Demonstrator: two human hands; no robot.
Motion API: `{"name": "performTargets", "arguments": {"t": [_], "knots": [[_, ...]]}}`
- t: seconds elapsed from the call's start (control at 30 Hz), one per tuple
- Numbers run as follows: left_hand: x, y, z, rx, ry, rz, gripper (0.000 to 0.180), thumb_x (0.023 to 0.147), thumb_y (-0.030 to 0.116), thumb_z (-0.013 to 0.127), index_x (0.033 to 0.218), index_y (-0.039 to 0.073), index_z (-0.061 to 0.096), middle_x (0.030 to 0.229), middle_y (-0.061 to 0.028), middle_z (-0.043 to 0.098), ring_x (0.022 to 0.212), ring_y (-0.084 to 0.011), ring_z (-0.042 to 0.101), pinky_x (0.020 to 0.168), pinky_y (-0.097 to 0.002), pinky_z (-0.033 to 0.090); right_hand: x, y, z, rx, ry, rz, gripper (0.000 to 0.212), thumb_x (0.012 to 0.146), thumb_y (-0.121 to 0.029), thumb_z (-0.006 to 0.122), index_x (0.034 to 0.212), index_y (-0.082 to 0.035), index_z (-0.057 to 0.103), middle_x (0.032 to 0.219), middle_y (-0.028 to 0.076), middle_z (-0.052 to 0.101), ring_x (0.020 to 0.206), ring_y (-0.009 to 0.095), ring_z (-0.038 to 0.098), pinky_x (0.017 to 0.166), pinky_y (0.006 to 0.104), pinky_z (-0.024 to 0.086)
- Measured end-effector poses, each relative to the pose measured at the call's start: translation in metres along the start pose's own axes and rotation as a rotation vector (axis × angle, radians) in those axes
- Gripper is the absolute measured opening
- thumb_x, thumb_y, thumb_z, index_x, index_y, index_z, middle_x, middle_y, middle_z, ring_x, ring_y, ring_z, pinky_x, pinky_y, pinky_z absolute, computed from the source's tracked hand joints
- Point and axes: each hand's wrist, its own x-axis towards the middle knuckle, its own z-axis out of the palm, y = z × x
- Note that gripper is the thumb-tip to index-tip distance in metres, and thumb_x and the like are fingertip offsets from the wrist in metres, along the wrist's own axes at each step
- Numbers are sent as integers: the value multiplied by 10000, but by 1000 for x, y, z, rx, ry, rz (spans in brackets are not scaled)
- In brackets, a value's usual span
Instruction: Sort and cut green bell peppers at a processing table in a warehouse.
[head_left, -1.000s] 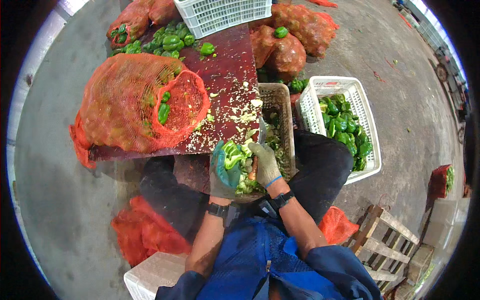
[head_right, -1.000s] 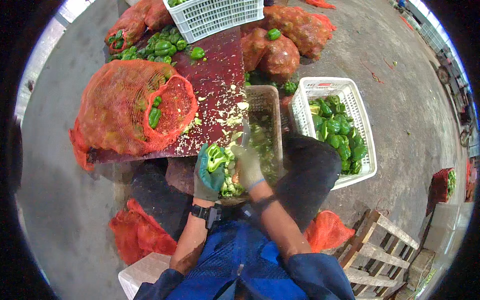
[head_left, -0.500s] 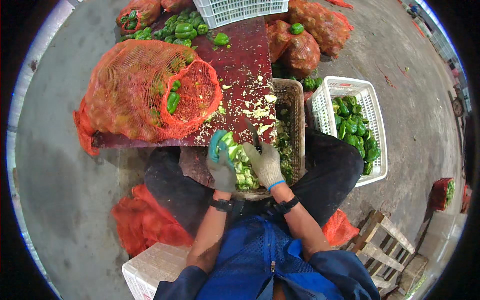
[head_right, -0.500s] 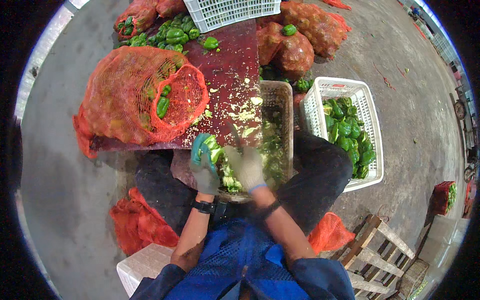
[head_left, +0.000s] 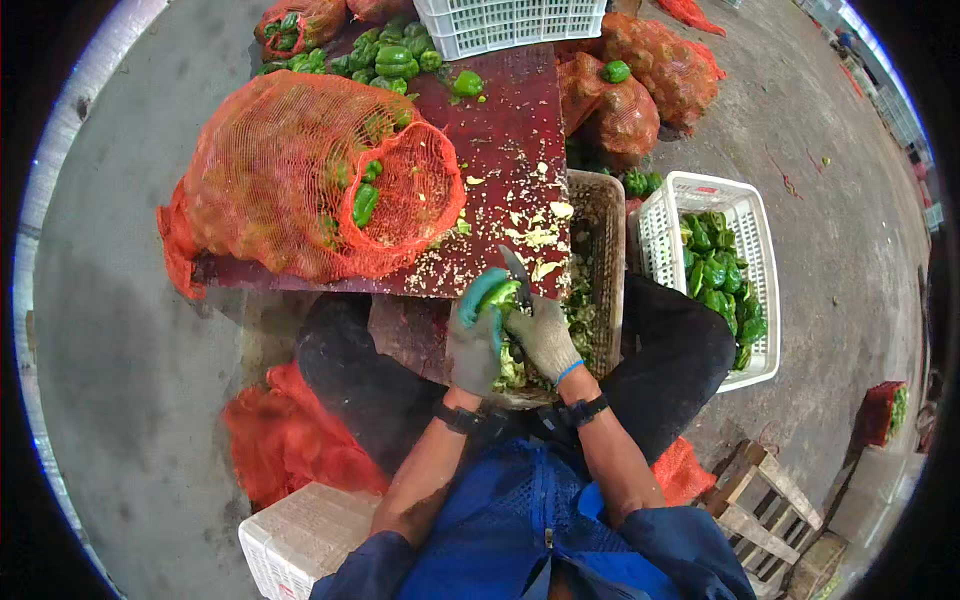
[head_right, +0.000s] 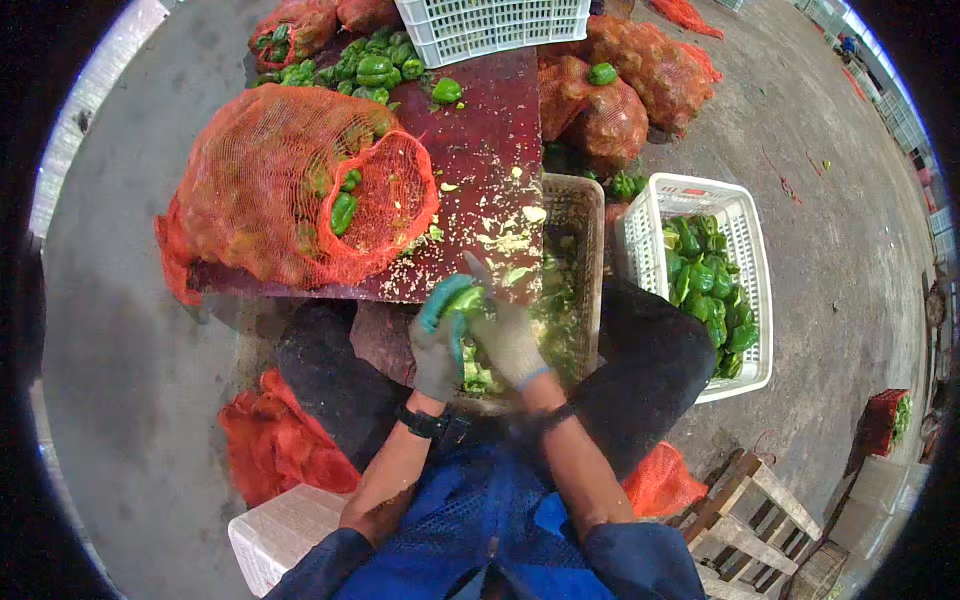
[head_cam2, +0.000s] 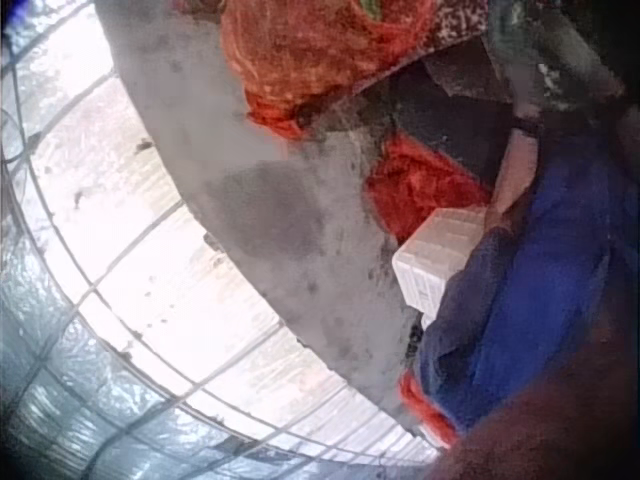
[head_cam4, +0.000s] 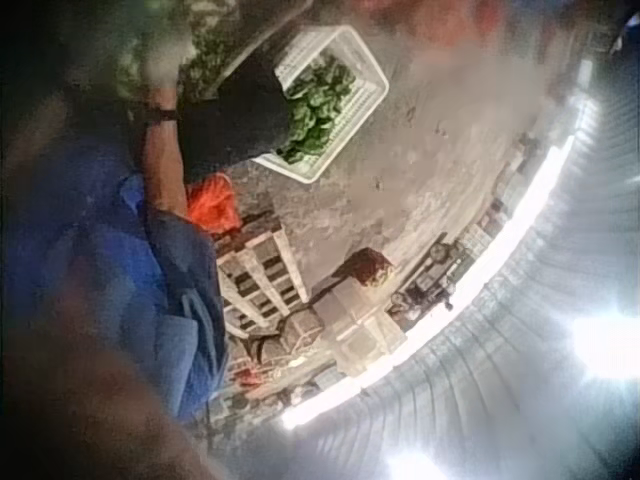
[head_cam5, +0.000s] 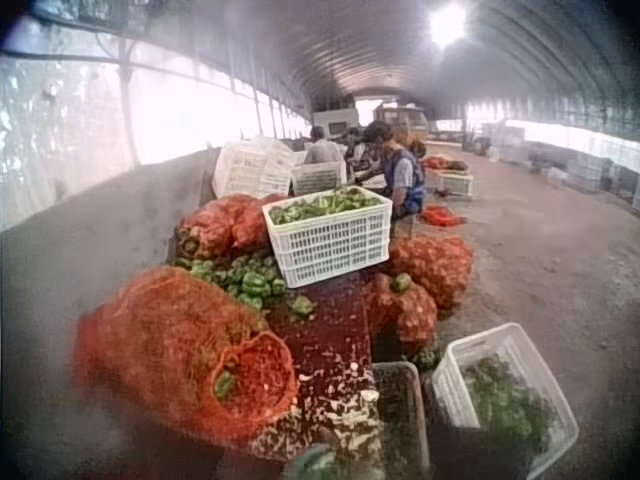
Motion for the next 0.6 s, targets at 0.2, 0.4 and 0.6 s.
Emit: {"name": "performTargets", "arguments": {"t": [0.2, 0.4, 0.6], "knots": [[31, -29, -21, 278, 351, 252, 472, 957, -37, 494, 1410, -35, 628, 1421, -176, 623, 1263, -305, 646, 1064, -408, 532, 6, 25, 6, 174, 207, -58, 267, 967, -191, 711, 1145, 7, 728, 831, 57, 715, 586, 102, 592, 539, 328, 488], [58, -62, -50, 589, 142, 295, 414, 998, 31, 501, 1383, -56, 629, 1387, -161, 668, 1241, -283, 655, 1076, -396, 520, 11, 46, 0, 260, 273, 20, 245, 996, -255, 722, 1029, -12, 704, 783, 47, 683, 561, 121, 593, 506, 338, 473], [68, -69, -35, -705, 205, -148, 516, 1012, 112, 621, 1511, -6, 562, 1442, -165, 654, 1267, -311, 669, 1108, -466, 556, 15, 51, -1, 133, 325, 2, 316, 999, -312, 732, 945, -2, 702, 686, -14, 563, 631, 75, 484, 573, 340, 416]]}}
